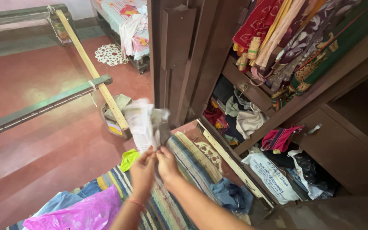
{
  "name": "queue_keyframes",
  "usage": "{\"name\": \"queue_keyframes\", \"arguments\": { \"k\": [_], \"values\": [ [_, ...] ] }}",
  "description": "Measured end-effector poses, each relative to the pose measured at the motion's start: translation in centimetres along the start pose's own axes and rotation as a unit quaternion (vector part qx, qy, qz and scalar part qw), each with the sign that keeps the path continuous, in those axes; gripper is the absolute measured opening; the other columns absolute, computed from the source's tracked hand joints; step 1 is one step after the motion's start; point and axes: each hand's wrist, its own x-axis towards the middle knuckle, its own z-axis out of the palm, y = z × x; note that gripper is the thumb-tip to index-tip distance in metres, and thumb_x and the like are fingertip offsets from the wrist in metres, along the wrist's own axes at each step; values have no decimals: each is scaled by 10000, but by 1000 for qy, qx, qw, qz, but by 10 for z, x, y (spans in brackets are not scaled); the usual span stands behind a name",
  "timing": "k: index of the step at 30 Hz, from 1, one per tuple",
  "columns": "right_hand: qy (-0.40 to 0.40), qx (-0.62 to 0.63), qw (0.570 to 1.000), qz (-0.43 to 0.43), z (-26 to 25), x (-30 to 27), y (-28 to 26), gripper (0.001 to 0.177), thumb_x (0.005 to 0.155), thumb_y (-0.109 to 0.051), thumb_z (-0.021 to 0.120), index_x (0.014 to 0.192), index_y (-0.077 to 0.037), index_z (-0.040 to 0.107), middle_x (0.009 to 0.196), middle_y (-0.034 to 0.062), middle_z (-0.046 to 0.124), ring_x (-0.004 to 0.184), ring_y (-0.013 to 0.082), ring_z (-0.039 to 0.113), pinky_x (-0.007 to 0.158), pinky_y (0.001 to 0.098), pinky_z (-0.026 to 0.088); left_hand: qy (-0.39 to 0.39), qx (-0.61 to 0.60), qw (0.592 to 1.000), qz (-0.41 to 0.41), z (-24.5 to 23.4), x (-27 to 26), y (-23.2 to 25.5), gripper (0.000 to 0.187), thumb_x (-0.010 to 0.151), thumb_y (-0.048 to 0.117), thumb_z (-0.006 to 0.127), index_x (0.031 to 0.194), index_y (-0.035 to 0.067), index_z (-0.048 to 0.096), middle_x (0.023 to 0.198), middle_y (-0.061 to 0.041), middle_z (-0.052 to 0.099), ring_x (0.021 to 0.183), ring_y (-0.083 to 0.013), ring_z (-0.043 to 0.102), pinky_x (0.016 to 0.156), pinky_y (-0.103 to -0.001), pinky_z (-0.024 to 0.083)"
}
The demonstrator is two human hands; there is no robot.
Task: The person removes several plastic bags and a folded newspaper from a wardrobe shelf and places them on a mat on the floor. The person then picks up a yellow cloth and wipes the inside of the wardrobe shelf.
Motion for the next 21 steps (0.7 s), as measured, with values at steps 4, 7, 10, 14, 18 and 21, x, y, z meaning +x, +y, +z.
{"name": "queue_keyframes", "arguments": {
  "k": [4,7,10,14,18,21],
  "values": [
    [-39,-22,998,32,-10,-1,3,208,975,-115,544,1076,-62,717,997,7,735,920,111,645,844,269,501,37,-38,999,15,2,-12,-10,212,960,164,680,1047,-7,771,913,-53,774,808,-83,654,732,-227,505],
    [0,-46,999,-5,-31,13,-10,181,975,-88,581,1079,-52,724,976,19,727,904,116,631,844,269,493,81,-15,994,78,-33,4,-7,199,975,166,646,1015,2,752,914,-34,757,823,-71,664,750,-219,503],
    [70,-35,996,-39,-41,15,-18,259,1069,-180,548,1061,20,714,951,52,671,862,134,562,803,317,476,198,94,975,29,-64,15,-1,223,1031,218,673,1017,1,725,835,-90,704,733,-124,566,676,-296,456],
    [105,-46,993,-36,-18,1,-13,244,1002,-148,502,1095,-60,710,1015,42,711,912,129,618,848,302,498,175,94,975,96,-51,1,2,221,1064,202,596,1048,6,696,956,-79,701,854,-110,596,778,-274,472],
    [34,-24,998,-55,15,-11,-2,319,969,-100,453,1160,-67,707,1100,59,713,987,151,644,907,295,509,-63,-74,994,50,2,-27,-3,191,996,180,617,1101,29,670,972,-71,701,908,-114,605,813,-276,500],
    [-7,34,999,-24,14,-20,-6,339,981,-123,449,1215,-52,684,1122,79,722,1007,185,660,904,318,522,-78,-120,989,45,2,-35,2,198,974,151,615,1116,21,661,996,-75,715,930,-137,616,831,-292,500]
  ]
}}
